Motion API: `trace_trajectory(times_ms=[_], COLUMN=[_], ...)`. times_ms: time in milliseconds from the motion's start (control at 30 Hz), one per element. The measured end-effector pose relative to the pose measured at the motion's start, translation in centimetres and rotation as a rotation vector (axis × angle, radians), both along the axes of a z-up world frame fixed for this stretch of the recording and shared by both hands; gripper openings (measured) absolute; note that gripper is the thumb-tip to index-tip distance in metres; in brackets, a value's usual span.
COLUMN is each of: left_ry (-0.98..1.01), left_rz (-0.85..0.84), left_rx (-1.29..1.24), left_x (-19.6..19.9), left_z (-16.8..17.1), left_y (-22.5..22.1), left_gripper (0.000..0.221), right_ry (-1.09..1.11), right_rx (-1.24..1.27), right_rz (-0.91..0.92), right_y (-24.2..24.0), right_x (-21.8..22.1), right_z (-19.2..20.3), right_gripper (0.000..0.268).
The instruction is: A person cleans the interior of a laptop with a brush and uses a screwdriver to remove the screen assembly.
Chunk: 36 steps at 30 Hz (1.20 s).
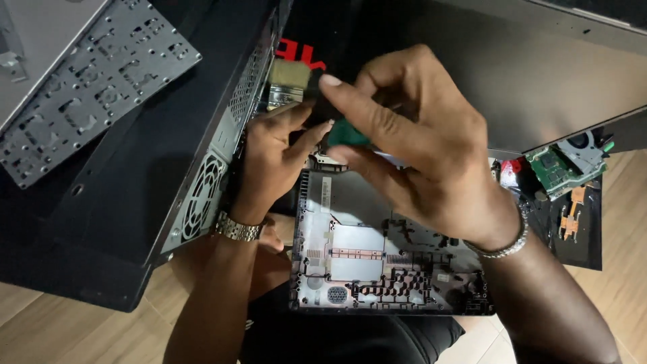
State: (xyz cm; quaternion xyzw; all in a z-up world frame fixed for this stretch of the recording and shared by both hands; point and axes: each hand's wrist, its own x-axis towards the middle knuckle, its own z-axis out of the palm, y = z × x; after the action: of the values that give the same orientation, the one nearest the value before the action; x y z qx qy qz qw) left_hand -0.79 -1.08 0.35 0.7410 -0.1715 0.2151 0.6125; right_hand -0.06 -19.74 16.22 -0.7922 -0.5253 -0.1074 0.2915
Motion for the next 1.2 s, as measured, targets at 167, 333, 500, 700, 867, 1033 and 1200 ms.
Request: trace_trajectory(times_ms=[167,333,500,700,867,1033,1200], left_ry=[0.026,-0.009,0.005,-0.009,0.047,0.032,-0.024], left_rz=[-0.022,-0.041,-0.053,-0.041,-0.06,-0.041,-0.027], left_rx=[-0.051,-0.078,-0.08,-0.066,-0.119,-0.128,-0.046], left_x=[0.0,0.4,-0.1,-0.2,-0.2,0.0,0.0], left_z=[-1.0,-1.5,-0.3,-0.7,-1.1,-1.6,-0.9], left_y=[-0.1,0.0,0.1,0.0,-0.1,-0.1,0.0], left_gripper=[0.025,0.021,0.02,0.023,0.022,0.022,0.014], right_ry=[0.037,-0.009,0.038,-0.03,-0.104,-0.031,-0.173], right_rx=[0.025,0.061,-0.028,-0.041,-0.055,-0.059,-0.057], right_rz=[0.06,0.036,0.073,0.066,0.061,0.11,0.011], right_y=[0.4,0.8,0.4,0.3,0.5,0.0,0.9], right_x=[-0.2,-0.6,-0.6,-0.8,-0.7,-0.4,-0.3], right_z=[0.9,0.6,1.1,1.4,0.9,0.5,0.4], right_gripper=[0.035,0.029,0.034,0.029,0.038,0.042,0.033])
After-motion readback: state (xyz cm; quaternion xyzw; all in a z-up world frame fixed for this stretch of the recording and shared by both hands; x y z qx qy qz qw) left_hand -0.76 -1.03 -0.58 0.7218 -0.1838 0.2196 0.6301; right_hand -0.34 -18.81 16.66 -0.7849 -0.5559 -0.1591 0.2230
